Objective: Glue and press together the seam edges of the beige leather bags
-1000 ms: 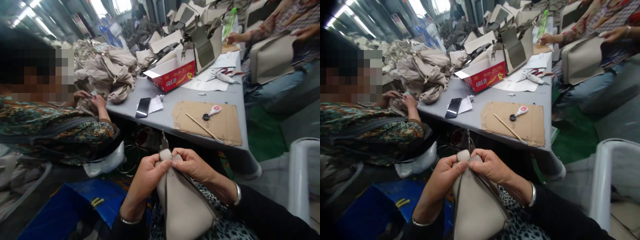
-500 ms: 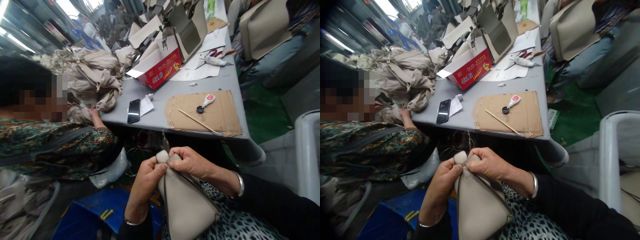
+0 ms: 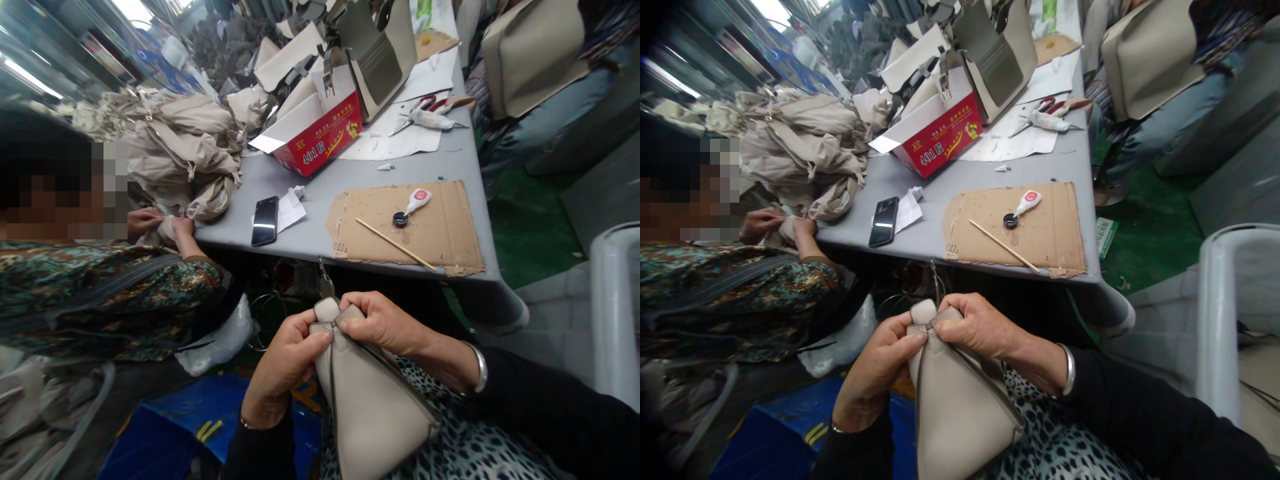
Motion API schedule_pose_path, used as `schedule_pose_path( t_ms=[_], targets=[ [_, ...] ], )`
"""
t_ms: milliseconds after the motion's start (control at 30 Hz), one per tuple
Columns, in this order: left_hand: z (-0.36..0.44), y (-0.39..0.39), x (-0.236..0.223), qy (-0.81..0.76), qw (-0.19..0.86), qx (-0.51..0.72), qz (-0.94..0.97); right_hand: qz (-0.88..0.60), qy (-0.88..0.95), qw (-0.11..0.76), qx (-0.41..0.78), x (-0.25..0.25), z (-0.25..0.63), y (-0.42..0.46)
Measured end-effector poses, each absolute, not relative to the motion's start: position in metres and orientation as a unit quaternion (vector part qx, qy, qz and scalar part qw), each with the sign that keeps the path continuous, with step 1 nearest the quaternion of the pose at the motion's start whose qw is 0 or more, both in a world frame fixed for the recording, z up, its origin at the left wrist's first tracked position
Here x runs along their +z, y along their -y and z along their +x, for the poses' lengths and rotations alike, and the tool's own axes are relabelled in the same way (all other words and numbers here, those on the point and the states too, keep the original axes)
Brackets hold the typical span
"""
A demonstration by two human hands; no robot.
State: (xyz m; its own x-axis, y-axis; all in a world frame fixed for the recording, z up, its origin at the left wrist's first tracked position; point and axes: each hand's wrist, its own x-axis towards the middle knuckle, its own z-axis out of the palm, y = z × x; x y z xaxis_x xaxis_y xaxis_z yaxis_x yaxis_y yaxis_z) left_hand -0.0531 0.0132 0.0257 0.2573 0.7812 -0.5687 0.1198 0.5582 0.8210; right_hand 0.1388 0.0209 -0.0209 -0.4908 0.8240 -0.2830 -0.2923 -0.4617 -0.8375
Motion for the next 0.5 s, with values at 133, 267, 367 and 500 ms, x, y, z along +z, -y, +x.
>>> schedule_pose_path(
  t_ms=[133, 267, 367, 500],
  targets=[
    [-0.053, -0.016, 0.024, -0.55, 0.698, 0.24, 0.391, -0.331, 0.39, 0.344, 0.787, -0.023, 0.145, -0.023],
    [-0.057, -0.017, 0.024, -0.526, 0.716, 0.232, 0.396, -0.294, 0.415, 0.322, 0.798, -0.022, 0.154, -0.028],
    [-0.056, -0.016, 0.025, -0.514, 0.72, 0.238, 0.4, -0.294, 0.415, 0.318, 0.8, -0.022, 0.155, -0.029],
    [-0.051, -0.013, 0.024, -0.506, 0.726, 0.238, 0.4, -0.339, 0.393, 0.339, 0.784, -0.023, 0.15, -0.024]
  ],
)
